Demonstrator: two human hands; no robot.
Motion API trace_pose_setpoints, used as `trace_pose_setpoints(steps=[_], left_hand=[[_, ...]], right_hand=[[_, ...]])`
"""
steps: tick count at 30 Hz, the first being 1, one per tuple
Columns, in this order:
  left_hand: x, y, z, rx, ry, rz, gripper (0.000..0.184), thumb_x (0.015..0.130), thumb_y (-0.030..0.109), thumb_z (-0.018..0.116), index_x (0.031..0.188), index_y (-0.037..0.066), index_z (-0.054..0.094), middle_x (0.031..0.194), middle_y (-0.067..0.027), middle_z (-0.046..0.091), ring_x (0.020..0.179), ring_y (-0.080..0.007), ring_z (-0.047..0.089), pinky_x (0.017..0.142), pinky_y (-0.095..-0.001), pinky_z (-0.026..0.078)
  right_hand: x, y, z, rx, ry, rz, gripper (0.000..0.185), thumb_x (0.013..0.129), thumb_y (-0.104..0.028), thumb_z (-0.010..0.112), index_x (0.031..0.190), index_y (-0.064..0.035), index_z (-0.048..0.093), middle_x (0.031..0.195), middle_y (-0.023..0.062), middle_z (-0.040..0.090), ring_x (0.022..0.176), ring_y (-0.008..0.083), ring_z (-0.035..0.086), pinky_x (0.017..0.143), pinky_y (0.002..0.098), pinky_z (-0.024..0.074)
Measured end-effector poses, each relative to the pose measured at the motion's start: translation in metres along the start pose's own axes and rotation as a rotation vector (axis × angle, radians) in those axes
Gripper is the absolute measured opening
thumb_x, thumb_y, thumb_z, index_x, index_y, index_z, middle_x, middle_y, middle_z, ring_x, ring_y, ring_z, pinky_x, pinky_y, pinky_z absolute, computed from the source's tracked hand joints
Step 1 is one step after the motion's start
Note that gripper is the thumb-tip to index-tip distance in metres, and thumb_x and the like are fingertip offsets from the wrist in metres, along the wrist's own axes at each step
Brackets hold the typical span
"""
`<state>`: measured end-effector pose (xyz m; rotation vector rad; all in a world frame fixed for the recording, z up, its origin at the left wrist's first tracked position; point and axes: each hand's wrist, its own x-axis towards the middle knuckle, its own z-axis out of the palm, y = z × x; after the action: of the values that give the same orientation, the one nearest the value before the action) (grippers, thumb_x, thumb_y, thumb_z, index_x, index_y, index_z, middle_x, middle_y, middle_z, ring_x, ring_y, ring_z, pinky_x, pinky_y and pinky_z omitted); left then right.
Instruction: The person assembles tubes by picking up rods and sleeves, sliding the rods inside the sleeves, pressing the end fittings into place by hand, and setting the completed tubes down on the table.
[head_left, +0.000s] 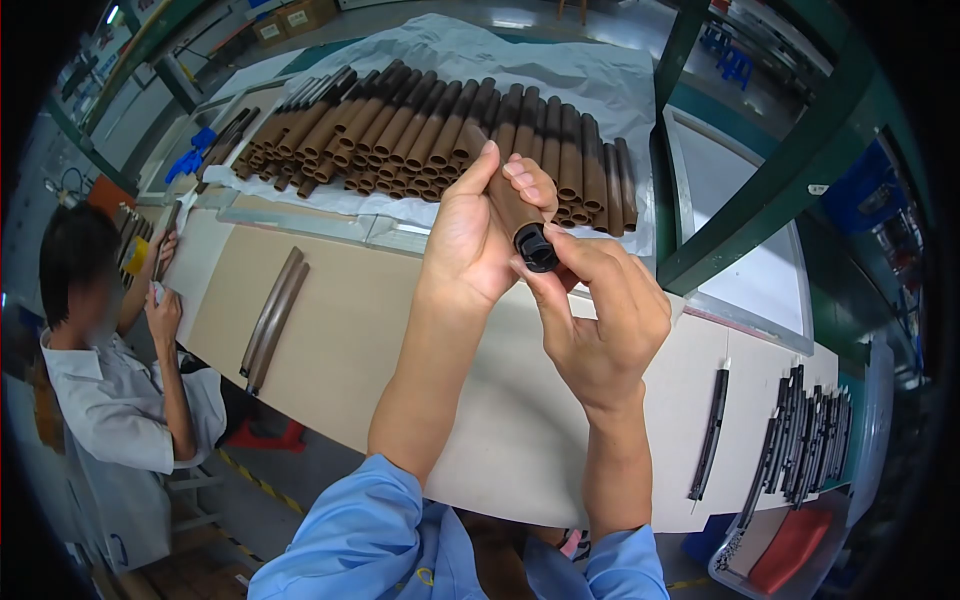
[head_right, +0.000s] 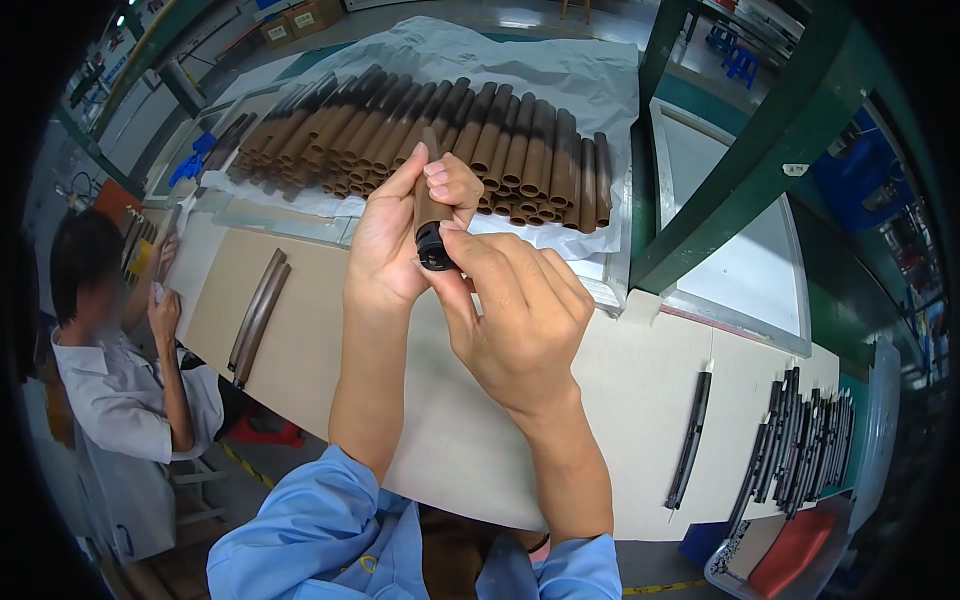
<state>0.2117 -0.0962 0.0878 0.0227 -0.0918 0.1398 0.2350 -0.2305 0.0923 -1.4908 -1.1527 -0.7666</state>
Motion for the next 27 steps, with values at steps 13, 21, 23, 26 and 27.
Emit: trace_pose_setpoints(steps=[13, 21, 23, 26, 27], left_hand=[[-0.0009, 0.0025, 0.0010, 0.050, 0.007, 0.008, 0.027, 0.097, 0.029, 0.044, 0.085, 0.005, 0.045, 0.076, -0.0019, 0.043, 0.071, -0.0133, 0.048, 0.057, -0.0309, 0.043], [-0.0016, 0.0048, -0.0003, 0.071, 0.001, -0.019, 0.028, 0.097, 0.030, 0.042, 0.087, 0.005, 0.045, 0.077, -0.0018, 0.044, 0.072, -0.0131, 0.048, 0.057, -0.0312, 0.043], [-0.0010, 0.0051, -0.0004, 0.045, 0.027, -0.027, 0.028, 0.097, 0.031, 0.042, 0.087, 0.005, 0.045, 0.077, -0.0021, 0.044, 0.072, -0.0134, 0.048, 0.058, -0.0303, 0.043], [0.0000, 0.0030, 0.0029, -0.023, 0.072, -0.037, 0.028, 0.097, 0.031, 0.043, 0.087, 0.005, 0.044, 0.077, -0.0028, 0.045, 0.073, -0.0141, 0.049, 0.061, -0.0293, 0.043], [-0.0008, 0.0023, 0.0031, -0.053, 0.090, -0.038, 0.028, 0.097, 0.031, 0.044, 0.087, 0.005, 0.044, 0.077, -0.0032, 0.045, 0.073, -0.0144, 0.049, 0.062, -0.0290, 0.044]], right_hand=[[0.0011, 0.0021, -0.0006, -0.003, -0.019, -0.026, 0.025, 0.065, -0.010, 0.076, 0.087, -0.0045, 0.065, 0.071, 0.0046, 0.061, 0.054, 0.0180, 0.053, 0.049, 0.0283, 0.0377], [0.0019, 0.0018, -0.0007, -0.019, -0.033, -0.013, 0.024, 0.066, -0.010, 0.076, 0.087, -0.0049, 0.065, 0.070, 0.0036, 0.061, 0.053, 0.0175, 0.053, 0.049, 0.0282, 0.0379], [0.0018, 0.0026, -0.0001, -0.015, -0.035, 0.005, 0.025, 0.065, -0.010, 0.076, 0.087, -0.0051, 0.065, 0.070, 0.0030, 0.061, 0.053, 0.0165, 0.053, 0.049, 0.0277, 0.0381], [0.0023, 0.0034, 0.0031, 0.014, -0.016, 0.036, 0.026, 0.064, -0.009, 0.077, 0.087, -0.0054, 0.065, 0.069, 0.0020, 0.061, 0.053, 0.0145, 0.055, 0.048, 0.0265, 0.0386], [0.0027, 0.0037, 0.0046, 0.031, -0.004, 0.042, 0.027, 0.063, -0.008, 0.077, 0.087, -0.0055, 0.064, 0.069, 0.0017, 0.061, 0.053, 0.0139, 0.055, 0.048, 0.0260, 0.0388]])
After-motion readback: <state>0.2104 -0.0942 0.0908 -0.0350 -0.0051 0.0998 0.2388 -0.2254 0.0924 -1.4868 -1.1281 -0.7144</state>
